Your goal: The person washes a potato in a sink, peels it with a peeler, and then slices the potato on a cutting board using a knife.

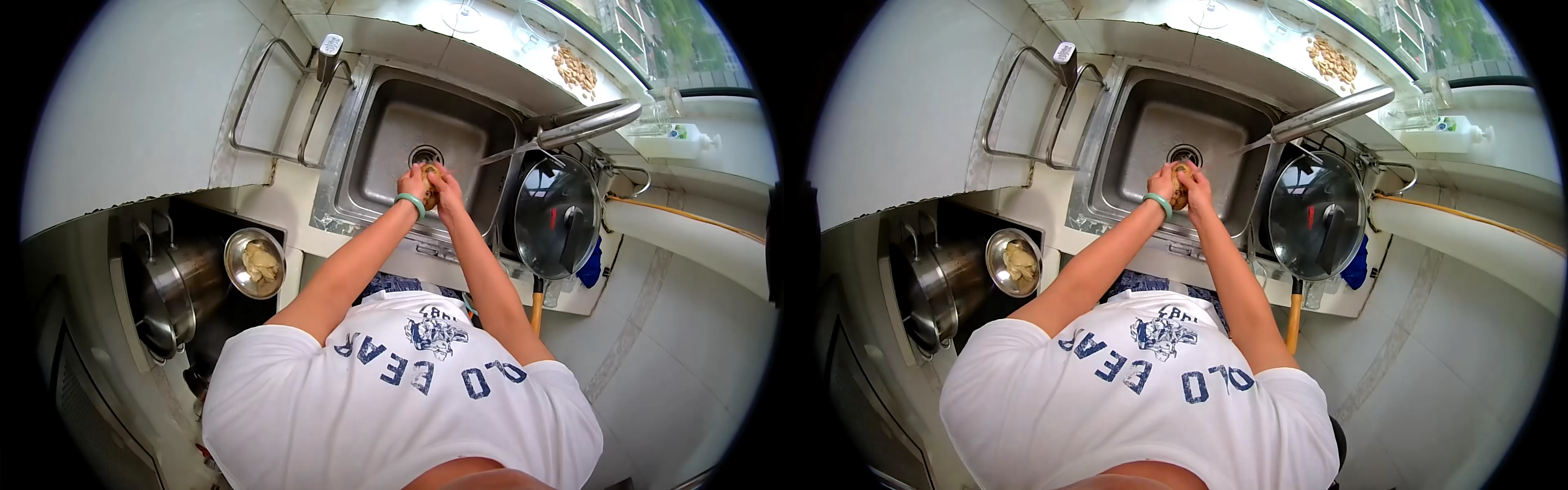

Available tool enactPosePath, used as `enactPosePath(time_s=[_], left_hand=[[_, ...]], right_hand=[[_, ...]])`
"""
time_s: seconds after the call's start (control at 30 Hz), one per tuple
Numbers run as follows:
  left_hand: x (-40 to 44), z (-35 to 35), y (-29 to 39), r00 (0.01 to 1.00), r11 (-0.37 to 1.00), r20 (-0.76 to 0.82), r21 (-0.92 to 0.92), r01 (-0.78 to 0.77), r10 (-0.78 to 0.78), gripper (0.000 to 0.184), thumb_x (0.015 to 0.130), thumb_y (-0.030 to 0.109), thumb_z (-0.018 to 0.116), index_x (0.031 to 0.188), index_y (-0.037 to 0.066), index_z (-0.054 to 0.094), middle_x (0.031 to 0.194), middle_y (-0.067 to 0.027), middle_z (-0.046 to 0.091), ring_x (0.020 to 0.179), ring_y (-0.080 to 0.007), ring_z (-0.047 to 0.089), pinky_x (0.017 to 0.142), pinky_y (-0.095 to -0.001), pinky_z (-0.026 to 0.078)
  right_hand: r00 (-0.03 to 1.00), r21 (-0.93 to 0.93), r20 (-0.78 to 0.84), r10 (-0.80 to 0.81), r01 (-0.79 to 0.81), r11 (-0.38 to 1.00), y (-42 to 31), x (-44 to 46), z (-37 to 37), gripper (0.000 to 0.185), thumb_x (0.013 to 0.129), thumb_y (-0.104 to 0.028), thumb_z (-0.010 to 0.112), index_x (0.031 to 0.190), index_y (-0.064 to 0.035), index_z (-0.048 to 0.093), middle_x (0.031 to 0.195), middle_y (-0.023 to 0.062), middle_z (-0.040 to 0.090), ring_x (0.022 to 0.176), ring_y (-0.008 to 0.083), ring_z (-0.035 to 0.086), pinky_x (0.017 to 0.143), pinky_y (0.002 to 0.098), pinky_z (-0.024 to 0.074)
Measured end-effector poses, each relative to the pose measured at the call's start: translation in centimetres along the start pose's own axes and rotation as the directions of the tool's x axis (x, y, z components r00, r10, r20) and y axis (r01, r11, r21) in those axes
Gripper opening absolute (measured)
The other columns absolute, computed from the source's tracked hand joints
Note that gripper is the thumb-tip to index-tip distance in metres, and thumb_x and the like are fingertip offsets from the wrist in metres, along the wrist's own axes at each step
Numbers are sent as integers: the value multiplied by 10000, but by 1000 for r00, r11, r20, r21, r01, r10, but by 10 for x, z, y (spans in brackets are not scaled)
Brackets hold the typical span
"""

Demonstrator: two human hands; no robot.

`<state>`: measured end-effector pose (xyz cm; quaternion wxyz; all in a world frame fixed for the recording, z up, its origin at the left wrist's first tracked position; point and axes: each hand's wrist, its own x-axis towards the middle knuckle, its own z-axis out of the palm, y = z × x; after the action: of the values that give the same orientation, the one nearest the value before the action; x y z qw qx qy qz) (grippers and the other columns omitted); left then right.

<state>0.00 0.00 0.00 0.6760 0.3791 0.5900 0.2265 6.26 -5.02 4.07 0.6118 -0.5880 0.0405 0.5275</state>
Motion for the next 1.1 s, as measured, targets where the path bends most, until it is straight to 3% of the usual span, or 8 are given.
enactPosePath(time_s=[0.1,0.23,0.43,0.7,0.8,0.9,1.07,1.1], left_hand=[[6,1,29,1000,999,13,-50,12,-11,373,939,330,418,1073,71,650,1013,-129,659,909,-238,619,814,-330,463],[-18,-6,41,999,965,-51,262,26,-13,379,931,340,420,1067,69,647,1018,-134,657,917,-243,618,818,-333,459],[9,-5,11,989,970,64,-196,142,-132,425,943,377,408,1009,48,670,927,-106,665,868,-209,617,767,-328,485],[-10,2,36,947,909,226,-299,289,-227,388,920,369,487,1083,22,539,944,-94,614,817,-201,618,690,-360,516],[27,5,5,956,928,235,-283,242,-177,360,917,333,496,1036,-4,542,957,-112,607,836,-196,607,703,-343,511],[21,6,19,966,953,244,-264,148,-82,337,933,302,468,1040,-10,538,959,-114,606,832,-197,603,719,-334,507],[-7,9,40,972,935,232,-338,103,-23,284,953,254,444,1101,27,530,1033,-86,584,930,-167,560,815,-310,470],[-14,9,43,971,949,236,-300,102,-30,284,954,254,448,1120,37,523,1037,-78,580,940,-162,553,826,-305,463]], right_hand=[[999,56,31,-41,40,998,-13,14,15,531,807,-168,663,1279,-21,470,1128,89,580,1013,169,548,881,274,431],[996,9,-56,71,-71,997,-7,28,20,501,822,-104,630,1282,-4,457,1157,90,570,1010,178,560,874,287,446],[998,92,43,-36,32,995,5,3,-3,480,820,-88,640,1265,-5,480,1163,88,571,1019,173,558,883,289,440],[997,-37,71,-20,23,999,-5,18,1,404,898,-169,530,1275,-30,481,1252,122,514,1139,209,487,967,306,372],[822,-650,82,-563,472,595,16,5,6,433,947,-252,353,1298,-15,438,1329,228,397,1217,353,392,1033,385,289],[717,-737,100,-690,519,433,29,-9,14,435,941,-238,363,1311,-15,419,1370,238,342,1231,366,368,1045,392,271],[756,-708,132,-642,525,472,-1,33,4,434,938,-298,381,1216,5,518,1284,251,456,1148,356,463,981,393,344],[893,-622,91,-440,396,675,-10,43,-1,436,939,-318,373,1160,11,554,1161,244,534,1061,357,518,926,394,383]])
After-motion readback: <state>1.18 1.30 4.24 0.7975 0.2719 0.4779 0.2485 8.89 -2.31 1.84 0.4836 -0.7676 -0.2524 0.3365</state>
